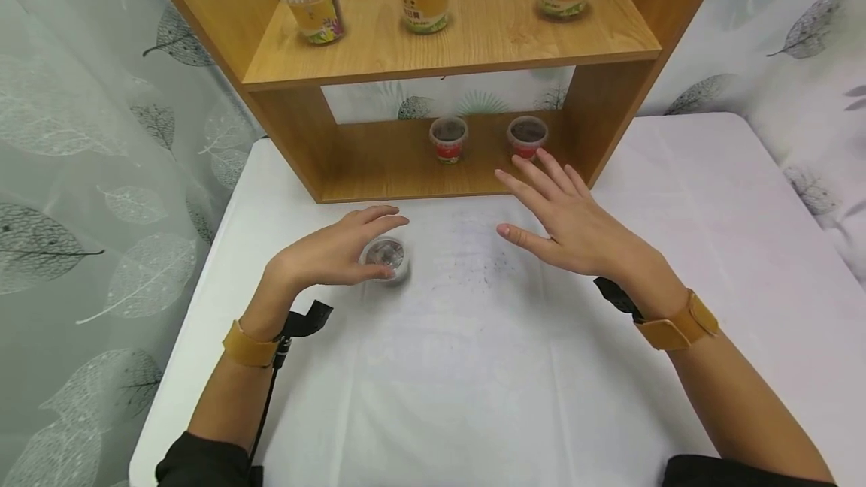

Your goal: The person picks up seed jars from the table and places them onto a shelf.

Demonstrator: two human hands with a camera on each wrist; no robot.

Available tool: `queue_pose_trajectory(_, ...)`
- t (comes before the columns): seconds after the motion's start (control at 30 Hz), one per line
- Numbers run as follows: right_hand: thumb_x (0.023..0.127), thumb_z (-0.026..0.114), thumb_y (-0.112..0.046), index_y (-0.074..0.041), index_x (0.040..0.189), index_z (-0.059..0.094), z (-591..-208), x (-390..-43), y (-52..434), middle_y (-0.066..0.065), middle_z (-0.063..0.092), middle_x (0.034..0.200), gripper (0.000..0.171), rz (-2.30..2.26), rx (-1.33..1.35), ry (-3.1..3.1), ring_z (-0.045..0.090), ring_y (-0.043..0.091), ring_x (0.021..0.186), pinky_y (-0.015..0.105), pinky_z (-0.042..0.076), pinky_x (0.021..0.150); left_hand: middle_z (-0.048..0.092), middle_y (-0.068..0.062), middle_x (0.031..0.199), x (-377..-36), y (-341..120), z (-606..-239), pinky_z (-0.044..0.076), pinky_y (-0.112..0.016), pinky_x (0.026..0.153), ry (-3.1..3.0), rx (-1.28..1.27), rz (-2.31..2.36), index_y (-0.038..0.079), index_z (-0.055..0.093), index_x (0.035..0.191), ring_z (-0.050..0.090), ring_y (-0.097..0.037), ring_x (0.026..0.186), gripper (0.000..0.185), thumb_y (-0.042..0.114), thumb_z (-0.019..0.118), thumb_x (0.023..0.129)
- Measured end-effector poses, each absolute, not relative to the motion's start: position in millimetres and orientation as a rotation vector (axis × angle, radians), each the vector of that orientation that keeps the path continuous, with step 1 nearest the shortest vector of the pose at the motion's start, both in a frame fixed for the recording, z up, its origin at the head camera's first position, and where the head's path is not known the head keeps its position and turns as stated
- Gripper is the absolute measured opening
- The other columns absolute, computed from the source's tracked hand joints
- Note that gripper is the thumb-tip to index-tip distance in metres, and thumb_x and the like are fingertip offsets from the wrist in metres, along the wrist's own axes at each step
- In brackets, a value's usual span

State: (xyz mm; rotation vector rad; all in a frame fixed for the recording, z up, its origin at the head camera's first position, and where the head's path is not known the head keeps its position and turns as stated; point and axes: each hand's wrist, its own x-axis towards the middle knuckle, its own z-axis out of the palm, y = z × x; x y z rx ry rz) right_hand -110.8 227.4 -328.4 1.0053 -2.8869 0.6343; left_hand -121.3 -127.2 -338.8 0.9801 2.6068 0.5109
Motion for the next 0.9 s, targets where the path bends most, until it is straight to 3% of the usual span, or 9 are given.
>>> queue_pose_trajectory(0.37,0.095,0.064,-0.038,-0.023,0.158,0.025,-338,-110,230,0.008,0.021,0.161,0.076,0.712,1.020,-2.882,0.005,0.034,0.149,0.063,0.005,0.114,0.044,-0.006,0.144,-125,-116,-369,0.045,-0.037,0.097,2.504,1.004,0.451,0.011,0.052,0.141,0.045,-0.026,0.123,0.064,0.022,0.080,0.084)
queue_pose_trajectory(0.57,0.094,0.065,-0.037,-0.022,0.157,0.026,-340,-110,231,0.008,0.024,0.160,0.076,0.717,1.025,-2.864,0.009,0.033,0.148,0.060,0.008,0.115,0.050,-0.005,0.131,-125,-115,-374,0.045,-0.032,0.086,2.513,1.025,0.449,0.008,0.058,0.133,0.045,-0.024,0.110,0.052,0.011,0.074,0.084)
queue_pose_trajectory(0.9,0.094,0.066,-0.036,-0.021,0.156,0.028,-341,-108,234,0.008,0.027,0.159,0.074,0.735,1.012,-2.870,0.010,0.034,0.148,0.061,0.009,0.115,0.051,-0.004,0.117,-125,-113,-372,0.044,-0.032,0.080,2.524,1.042,0.446,0.010,0.061,0.125,0.044,-0.024,0.102,0.045,0.005,0.069,0.082)
